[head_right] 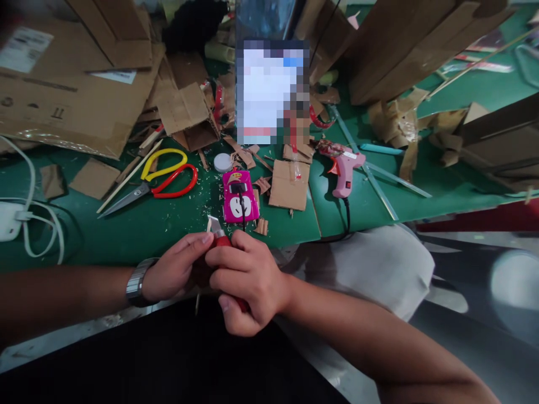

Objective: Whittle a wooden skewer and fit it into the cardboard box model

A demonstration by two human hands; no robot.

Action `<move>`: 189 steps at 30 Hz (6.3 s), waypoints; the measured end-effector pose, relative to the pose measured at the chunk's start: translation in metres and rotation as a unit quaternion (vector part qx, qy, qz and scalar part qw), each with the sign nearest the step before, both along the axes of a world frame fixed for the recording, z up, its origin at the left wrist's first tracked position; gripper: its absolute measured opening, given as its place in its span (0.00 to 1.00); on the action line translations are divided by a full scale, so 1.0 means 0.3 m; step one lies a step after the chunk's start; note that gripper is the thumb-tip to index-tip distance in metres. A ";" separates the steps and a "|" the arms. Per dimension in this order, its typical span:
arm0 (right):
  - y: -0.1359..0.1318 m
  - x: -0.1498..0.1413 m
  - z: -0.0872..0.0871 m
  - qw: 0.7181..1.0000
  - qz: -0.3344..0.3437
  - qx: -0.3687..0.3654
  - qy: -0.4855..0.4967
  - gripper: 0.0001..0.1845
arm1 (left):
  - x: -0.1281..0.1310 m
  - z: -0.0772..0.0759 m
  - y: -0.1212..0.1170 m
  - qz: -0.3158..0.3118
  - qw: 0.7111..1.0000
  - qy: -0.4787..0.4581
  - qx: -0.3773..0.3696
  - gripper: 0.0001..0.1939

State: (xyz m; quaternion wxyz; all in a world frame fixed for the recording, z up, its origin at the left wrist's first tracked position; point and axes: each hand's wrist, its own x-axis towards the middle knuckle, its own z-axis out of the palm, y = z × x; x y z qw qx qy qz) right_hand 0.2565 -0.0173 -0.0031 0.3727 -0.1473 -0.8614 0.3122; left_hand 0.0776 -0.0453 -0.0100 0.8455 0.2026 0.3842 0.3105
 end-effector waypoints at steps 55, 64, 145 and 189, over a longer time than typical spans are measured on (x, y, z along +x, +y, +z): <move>-0.007 -0.001 0.007 1.000 0.006 0.029 0.003 0.08 | -0.001 0.003 0.012 0.027 0.995 0.071 0.058 0.24; -0.012 0.005 0.007 1.000 0.000 0.030 -0.006 0.09 | -0.003 0.003 0.022 0.010 0.997 0.060 0.050 0.26; -0.005 0.006 0.014 1.000 -0.011 0.028 -0.005 0.09 | -0.003 0.008 0.020 0.005 0.999 0.034 0.029 0.27; -0.009 0.011 0.015 0.999 0.010 0.037 -0.007 0.16 | -0.005 0.018 0.020 0.020 0.993 0.066 0.097 0.24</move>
